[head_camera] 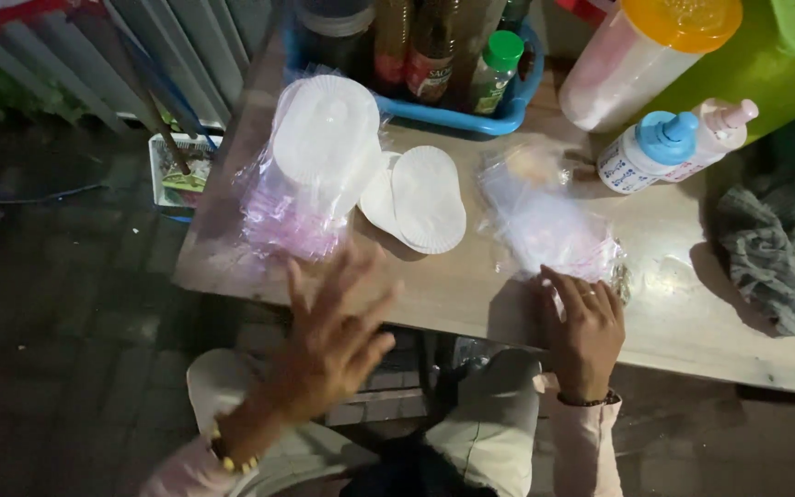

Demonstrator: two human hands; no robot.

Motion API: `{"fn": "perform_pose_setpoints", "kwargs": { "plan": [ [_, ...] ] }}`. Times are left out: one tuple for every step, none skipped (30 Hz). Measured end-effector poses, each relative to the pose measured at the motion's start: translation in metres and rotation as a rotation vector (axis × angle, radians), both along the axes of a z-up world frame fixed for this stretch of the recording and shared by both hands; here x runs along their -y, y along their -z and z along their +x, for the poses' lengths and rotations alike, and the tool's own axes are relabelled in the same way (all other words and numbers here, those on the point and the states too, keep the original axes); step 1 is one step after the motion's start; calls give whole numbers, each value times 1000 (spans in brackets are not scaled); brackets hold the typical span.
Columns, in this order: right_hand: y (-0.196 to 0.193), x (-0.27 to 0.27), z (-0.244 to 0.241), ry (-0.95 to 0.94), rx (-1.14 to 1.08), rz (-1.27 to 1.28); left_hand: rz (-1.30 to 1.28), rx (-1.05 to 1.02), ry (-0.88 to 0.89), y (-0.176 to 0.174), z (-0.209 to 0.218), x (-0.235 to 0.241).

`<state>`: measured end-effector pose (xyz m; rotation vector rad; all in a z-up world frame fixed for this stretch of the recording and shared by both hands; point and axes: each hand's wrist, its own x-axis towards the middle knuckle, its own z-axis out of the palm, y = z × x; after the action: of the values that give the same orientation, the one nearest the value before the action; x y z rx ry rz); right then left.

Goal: The person places white paper food boats into small clear plastic bags by hand at a table.

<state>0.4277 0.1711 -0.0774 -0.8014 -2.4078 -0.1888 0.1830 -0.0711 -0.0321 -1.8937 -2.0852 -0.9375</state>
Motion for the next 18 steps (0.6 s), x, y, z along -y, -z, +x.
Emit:
{"fn": "perform_pose_setpoints", "kwargs": {
  "plan": [
    [0,6,0,18,-60,4,28,107,74,0,12,6],
    [0,12,0,37,-121,8,56,214,149,0,24,12],
    [-2,18,3,35,-113,5,54,221,147,-2,33,13],
    [-5,25,5,4,-198,-56,36,548,223,-4,42,14],
    [-8,31,5,-34,-285,-117,20,872,294,-6,50,16],
    [-7,39,9,-42,-280,-121,22,876,285,-1,53,13],
    [-5,48,12,-53,-274,-66,-97,1259,319,5,56,11],
    [-4,56,16,-65,-268,-10,-219,1642,345,10,60,9],
    [-11,69,13,-70,-266,-12,-215,1643,340,18,63,8],
    [-19,82,9,-212,-255,-104,-198,1971,363,26,67,6],
    [-26,96,7,-350,-243,-196,-177,2299,383,34,71,4],
    [-28,99,5,-351,-242,-198,-177,2301,380,32,69,7],
    [-31,102,3,-480,-208,-216,-172,2280,436,31,68,11],
    [-33,106,1,-610,-173,-235,-168,2259,492,29,66,15],
    [-40,109,-3,-610,-173,-236,-168,2260,490,31,65,18],
    [-47,112,-8,-637,-117,-286,-148,2238,476,33,64,22],
    [-54,115,-12,-662,-64,-336,-131,2214,463,35,63,26],
    [-50,110,-17,-661,-66,-337,-133,2213,462,39,62,27]
  ]
}}
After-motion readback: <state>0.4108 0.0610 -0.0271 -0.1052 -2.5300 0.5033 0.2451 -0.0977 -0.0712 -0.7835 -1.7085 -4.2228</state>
